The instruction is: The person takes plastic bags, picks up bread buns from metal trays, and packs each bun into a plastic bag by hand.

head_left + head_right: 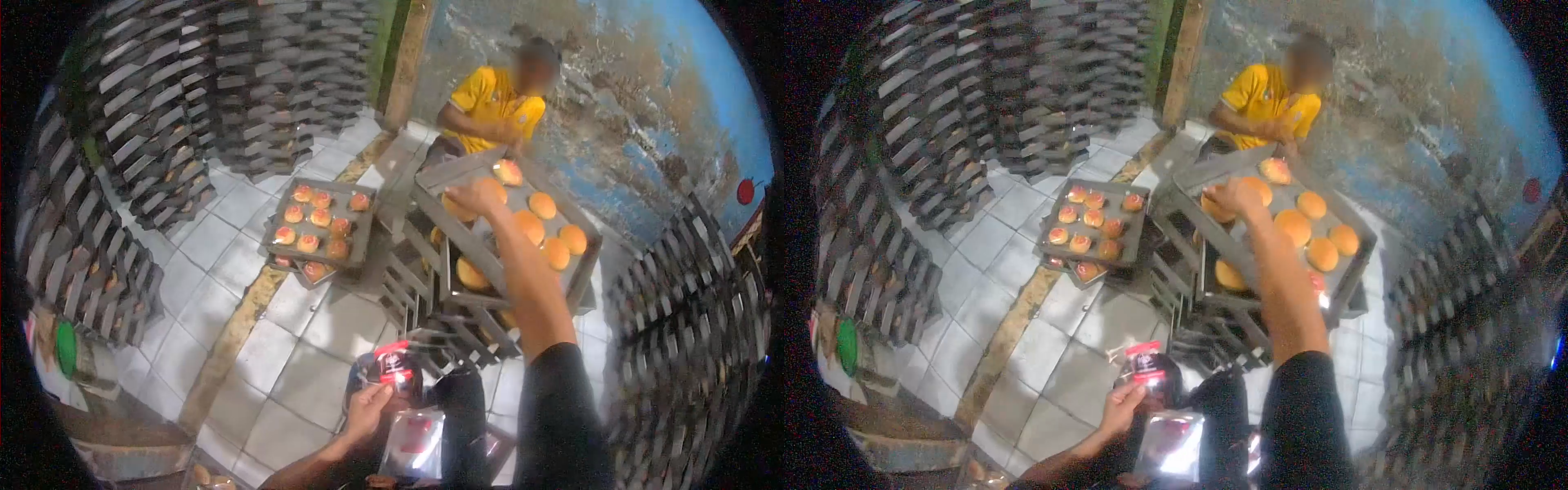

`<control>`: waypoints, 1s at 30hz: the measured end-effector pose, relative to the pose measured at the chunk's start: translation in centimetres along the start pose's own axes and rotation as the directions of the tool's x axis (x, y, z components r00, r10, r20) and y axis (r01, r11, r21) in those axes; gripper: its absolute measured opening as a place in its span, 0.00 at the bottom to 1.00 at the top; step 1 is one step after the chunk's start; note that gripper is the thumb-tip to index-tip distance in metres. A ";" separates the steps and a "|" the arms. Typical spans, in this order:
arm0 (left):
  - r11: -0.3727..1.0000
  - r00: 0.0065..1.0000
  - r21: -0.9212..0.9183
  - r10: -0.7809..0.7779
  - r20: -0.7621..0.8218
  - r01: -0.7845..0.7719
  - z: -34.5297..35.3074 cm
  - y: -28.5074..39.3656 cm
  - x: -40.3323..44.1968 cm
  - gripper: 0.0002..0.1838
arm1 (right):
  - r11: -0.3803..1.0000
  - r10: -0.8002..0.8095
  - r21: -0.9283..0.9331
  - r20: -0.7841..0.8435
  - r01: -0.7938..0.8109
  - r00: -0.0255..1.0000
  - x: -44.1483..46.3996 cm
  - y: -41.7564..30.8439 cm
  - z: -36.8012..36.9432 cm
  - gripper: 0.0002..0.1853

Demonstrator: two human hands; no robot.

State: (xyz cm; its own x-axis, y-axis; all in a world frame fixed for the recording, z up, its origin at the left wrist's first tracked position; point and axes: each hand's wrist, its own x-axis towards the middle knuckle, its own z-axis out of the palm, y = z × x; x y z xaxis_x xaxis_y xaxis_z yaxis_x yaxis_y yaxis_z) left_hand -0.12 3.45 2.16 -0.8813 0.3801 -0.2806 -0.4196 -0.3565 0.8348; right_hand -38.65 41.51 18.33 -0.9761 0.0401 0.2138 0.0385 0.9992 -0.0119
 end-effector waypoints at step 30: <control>0.800 0.952 -0.517 -0.232 0.202 0.305 1.1 3.2 4.3 0.23 | 0.759 -0.178 0.607 -0.155 0.236 0.972 -47.4 -22.6 -0.9 0.31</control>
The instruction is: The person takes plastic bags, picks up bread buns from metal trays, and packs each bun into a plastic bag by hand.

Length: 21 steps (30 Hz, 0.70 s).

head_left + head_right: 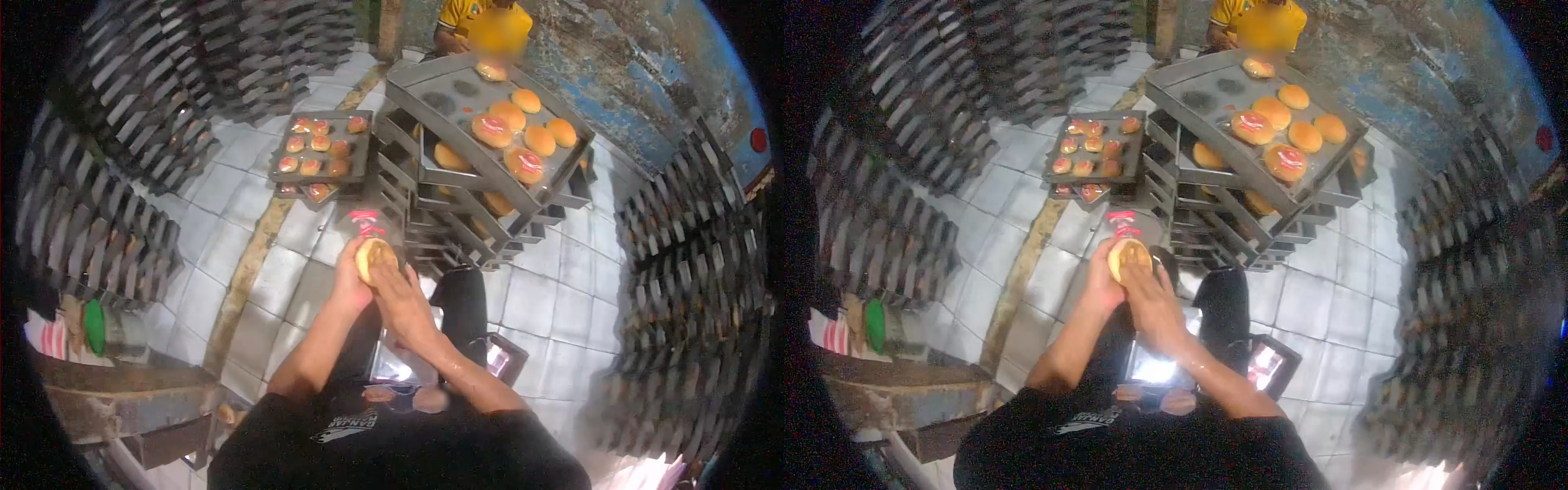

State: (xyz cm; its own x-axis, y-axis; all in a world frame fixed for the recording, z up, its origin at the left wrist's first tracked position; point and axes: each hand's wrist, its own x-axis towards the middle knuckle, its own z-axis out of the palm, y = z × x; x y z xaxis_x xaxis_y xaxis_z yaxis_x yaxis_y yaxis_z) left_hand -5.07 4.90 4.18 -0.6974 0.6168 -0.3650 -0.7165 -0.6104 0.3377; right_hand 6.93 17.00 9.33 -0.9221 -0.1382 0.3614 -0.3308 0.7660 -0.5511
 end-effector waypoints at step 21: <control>0.975 0.990 -0.216 0.083 0.111 -0.058 1.7 -1.1 2.2 0.34 | 0.518 0.012 0.724 0.526 -0.455 0.851 1.1 -1.3 -5.5 0.06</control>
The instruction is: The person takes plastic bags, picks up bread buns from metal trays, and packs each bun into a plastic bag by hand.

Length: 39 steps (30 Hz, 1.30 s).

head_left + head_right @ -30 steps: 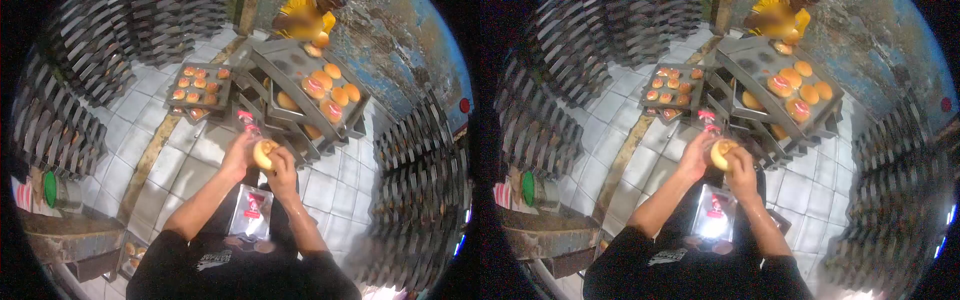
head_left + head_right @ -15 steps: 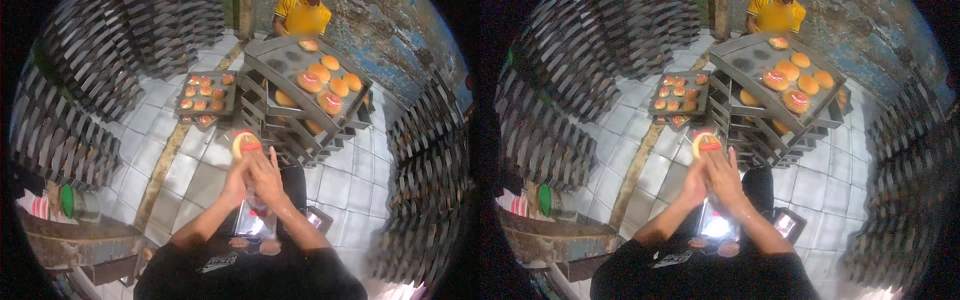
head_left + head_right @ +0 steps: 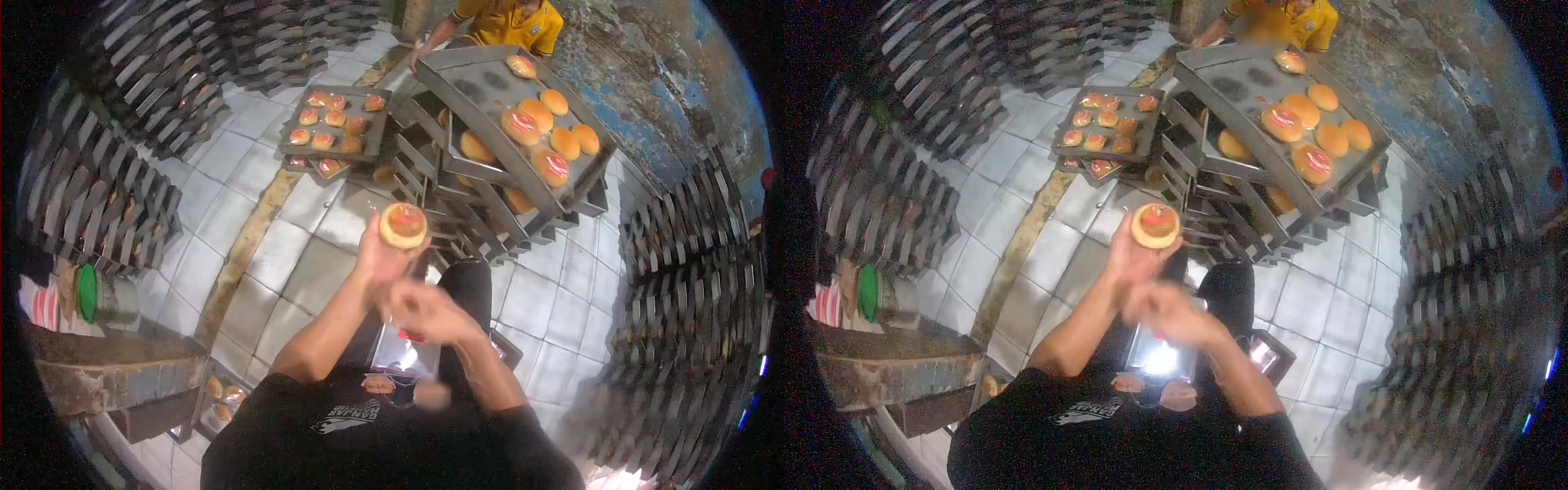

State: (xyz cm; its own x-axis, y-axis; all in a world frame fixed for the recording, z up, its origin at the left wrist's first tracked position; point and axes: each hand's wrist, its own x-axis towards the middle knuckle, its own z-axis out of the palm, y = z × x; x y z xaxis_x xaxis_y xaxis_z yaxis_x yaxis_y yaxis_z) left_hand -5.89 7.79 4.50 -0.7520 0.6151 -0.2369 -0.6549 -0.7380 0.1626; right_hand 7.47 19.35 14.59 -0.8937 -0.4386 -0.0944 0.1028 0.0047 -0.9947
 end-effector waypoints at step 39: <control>0.915 0.982 0.359 0.181 0.047 -0.186 0.8 2.2 -3.2 0.15 | 0.994 0.051 -0.037 -0.690 -0.105 0.722 -1.1 1.7 -3.9 0.13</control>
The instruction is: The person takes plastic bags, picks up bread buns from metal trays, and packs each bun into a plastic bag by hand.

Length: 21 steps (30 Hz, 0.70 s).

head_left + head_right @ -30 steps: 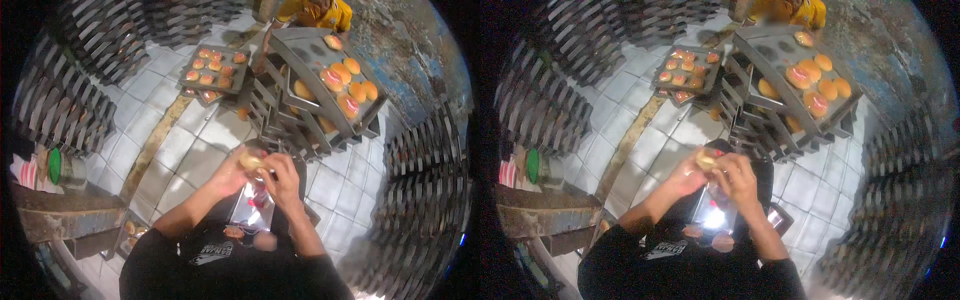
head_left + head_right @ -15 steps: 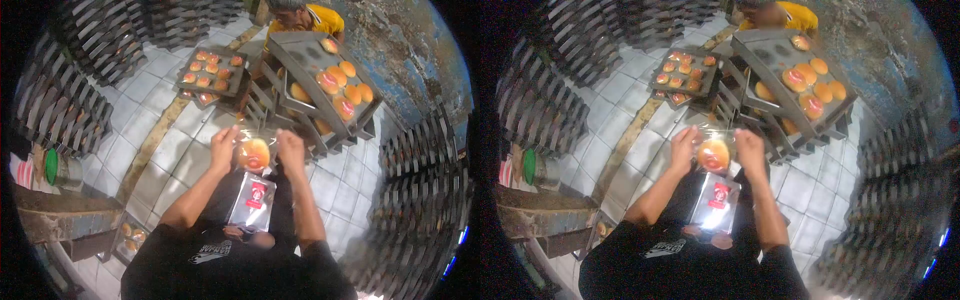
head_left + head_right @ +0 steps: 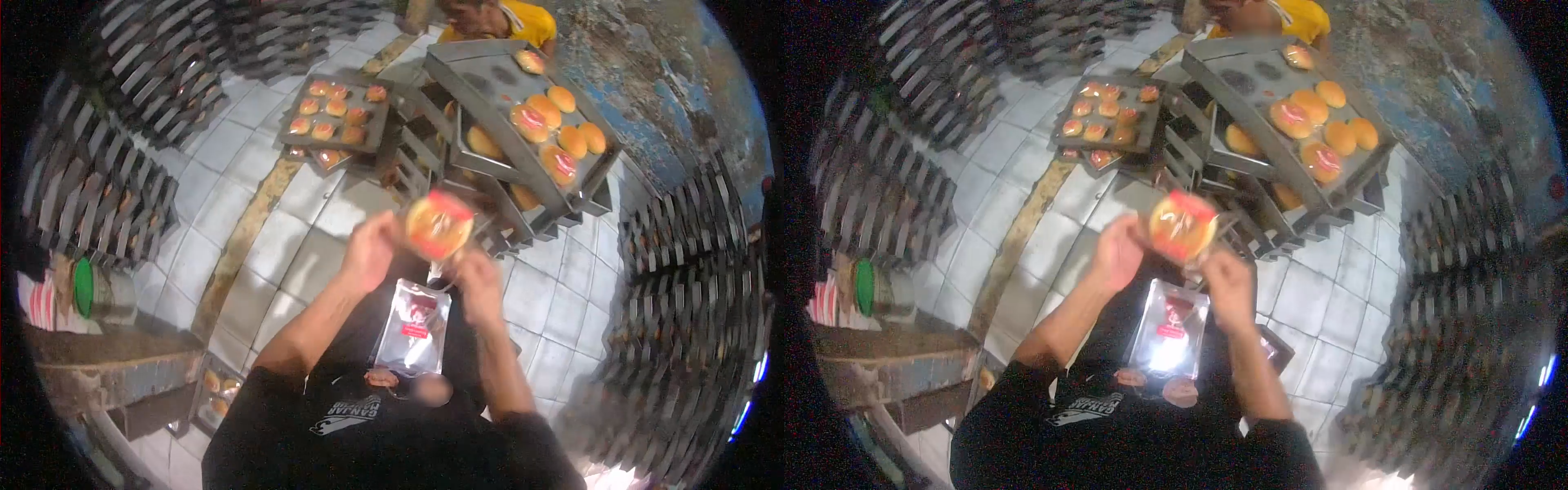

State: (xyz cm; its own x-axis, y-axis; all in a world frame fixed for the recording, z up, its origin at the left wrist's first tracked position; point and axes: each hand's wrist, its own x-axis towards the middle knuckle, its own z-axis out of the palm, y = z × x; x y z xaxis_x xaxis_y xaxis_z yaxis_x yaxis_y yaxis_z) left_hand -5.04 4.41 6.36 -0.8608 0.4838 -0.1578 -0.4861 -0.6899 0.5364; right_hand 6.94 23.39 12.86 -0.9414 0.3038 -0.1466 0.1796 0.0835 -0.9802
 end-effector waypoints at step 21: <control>0.944 0.147 0.213 -0.181 0.973 -0.252 22.3 8.6 -12.1 0.33 | 0.780 -0.298 -0.511 0.206 0.362 0.932 -3.1 2.7 0.7 0.20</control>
State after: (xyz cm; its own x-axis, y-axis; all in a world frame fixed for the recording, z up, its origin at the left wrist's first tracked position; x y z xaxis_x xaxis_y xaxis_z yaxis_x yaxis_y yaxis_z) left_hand 4.58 4.63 31.32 0.1079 0.7193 0.6863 -0.2095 -0.6584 0.7229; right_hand 10.11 21.98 10.58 -0.9898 0.0632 0.1276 -0.0545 0.6598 -0.7495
